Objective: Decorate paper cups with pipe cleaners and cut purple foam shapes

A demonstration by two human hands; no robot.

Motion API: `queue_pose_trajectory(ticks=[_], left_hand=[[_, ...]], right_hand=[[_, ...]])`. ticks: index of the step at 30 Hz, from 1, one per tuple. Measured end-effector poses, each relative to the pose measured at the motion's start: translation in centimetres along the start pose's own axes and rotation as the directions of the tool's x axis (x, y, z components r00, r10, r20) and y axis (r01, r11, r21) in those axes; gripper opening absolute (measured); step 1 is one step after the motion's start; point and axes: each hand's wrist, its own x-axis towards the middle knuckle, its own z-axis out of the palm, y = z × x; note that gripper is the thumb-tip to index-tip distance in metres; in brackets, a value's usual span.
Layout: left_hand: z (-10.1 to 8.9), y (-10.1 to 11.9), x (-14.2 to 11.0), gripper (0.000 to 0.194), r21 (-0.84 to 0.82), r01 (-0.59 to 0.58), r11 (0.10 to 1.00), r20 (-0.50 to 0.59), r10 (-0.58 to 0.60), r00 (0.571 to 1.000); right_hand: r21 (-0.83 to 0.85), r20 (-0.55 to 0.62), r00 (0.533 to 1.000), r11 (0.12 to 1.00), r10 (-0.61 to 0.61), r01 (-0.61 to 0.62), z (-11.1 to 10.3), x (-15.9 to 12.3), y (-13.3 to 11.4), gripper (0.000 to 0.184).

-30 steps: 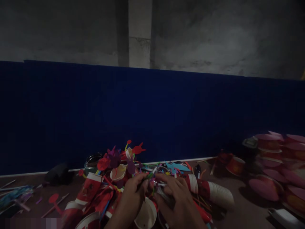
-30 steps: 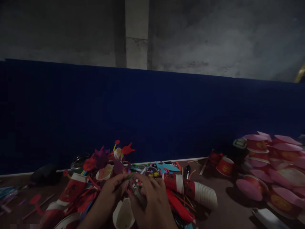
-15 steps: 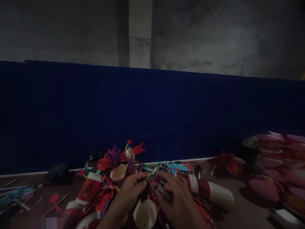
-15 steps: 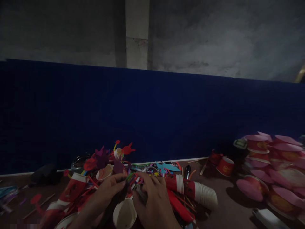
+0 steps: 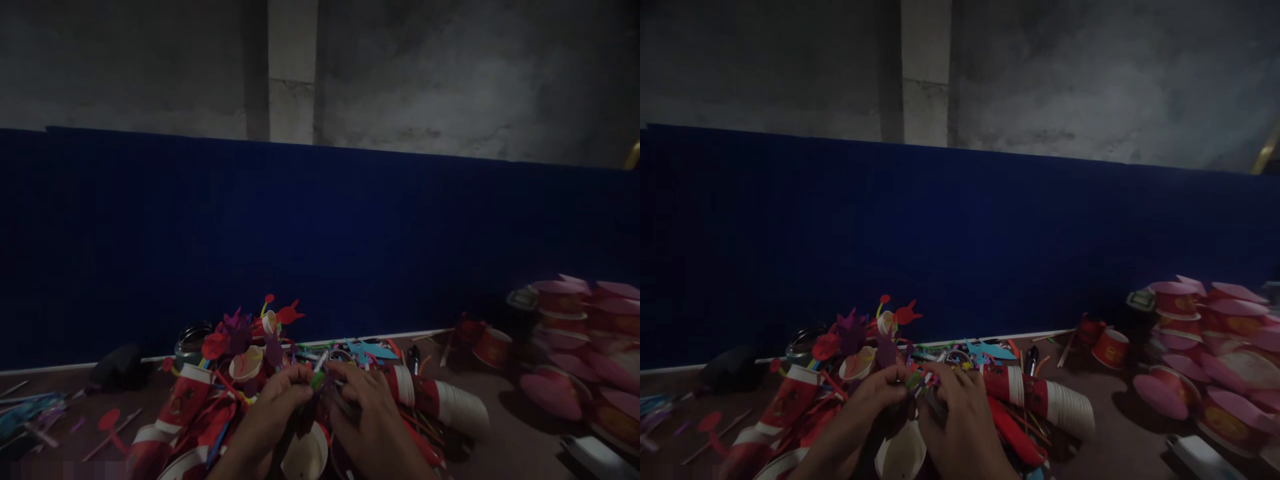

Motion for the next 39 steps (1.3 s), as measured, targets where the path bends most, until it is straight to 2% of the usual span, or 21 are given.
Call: queue_pose_trajectory(ticks=[5,9,12,18,20,22,26,28,31,36,39], left_hand=[[0.0,-0.2,0.0,0.02,0.024,-0.02,0.999,-0.01,0.021,1.0],[-0.3,-0.6,0.3,0.033,0.083,-0.041,0.996,0.037,0.038,0.999],[-0.3,-0.8,0.5,0.038,0.083,-0.014,0.996,0.083,0.007,0.997],[0.6,-1.3,0.3,0.042,-0.001,-0.028,1.0,0.046,0.028,0.999],[0.8,-1.1,0.1,0.04,0.081,-0.047,0.996,0.012,0.046,0.999],[0.9,-0.7,-0.2,0.033,0.186,-0.103,0.977,-0.036,0.112,0.993],[0.9,0.3,-0.6,0.01,0.374,-0.215,0.902,0.003,0.23,0.973],[1.0,0.5,-0.6,0.016,0.451,-0.252,0.856,0.035,0.266,0.963],[1.0,0.3,-0.6,0.015,0.487,-0.277,0.828,0.033,0.3,0.953],[0.9,-0.1,-0.6,0.029,0.547,-0.319,0.774,-0.01,0.387,0.922],[0.8,-0.2,-0.5,0.031,0.525,-0.304,0.795,-0.049,0.385,0.922]], right_hand=[[0.007,0.001,1.0,1.0,0.023,-0.023,0.0,-0.1,0.1,0.035],[0.01,0.006,1.0,1.0,0.012,-0.012,0.1,-0.1,0.2,0.034],[0.019,0.019,1.0,1.0,-0.004,0.003,0.0,-0.1,0.1,0.035],[0.044,0.012,0.998,0.998,-0.056,0.055,-0.4,-0.3,-0.6,0.039],[0.058,-0.027,0.999,0.998,-0.032,0.033,-0.2,-0.4,-0.8,0.038],[0.078,-0.08,0.997,0.997,-0.002,0.008,0.1,-0.5,-0.8,0.037],[0.109,-0.108,0.994,0.994,0.025,-0.013,0.4,-0.5,-0.4,0.031],[0.104,-0.081,0.996,0.994,0.02,-0.012,0.3,-0.4,-0.3,0.031],[0.099,-0.053,0.998,0.995,0.015,-0.009,-0.1,-0.3,-0.4,0.032],[0.089,0.029,0.992,0.989,-0.125,0.122,-0.9,-0.4,-1.0,0.043],[0.06,0.049,0.993,0.993,-0.105,0.102,-1.0,-0.4,-0.9,0.045]])
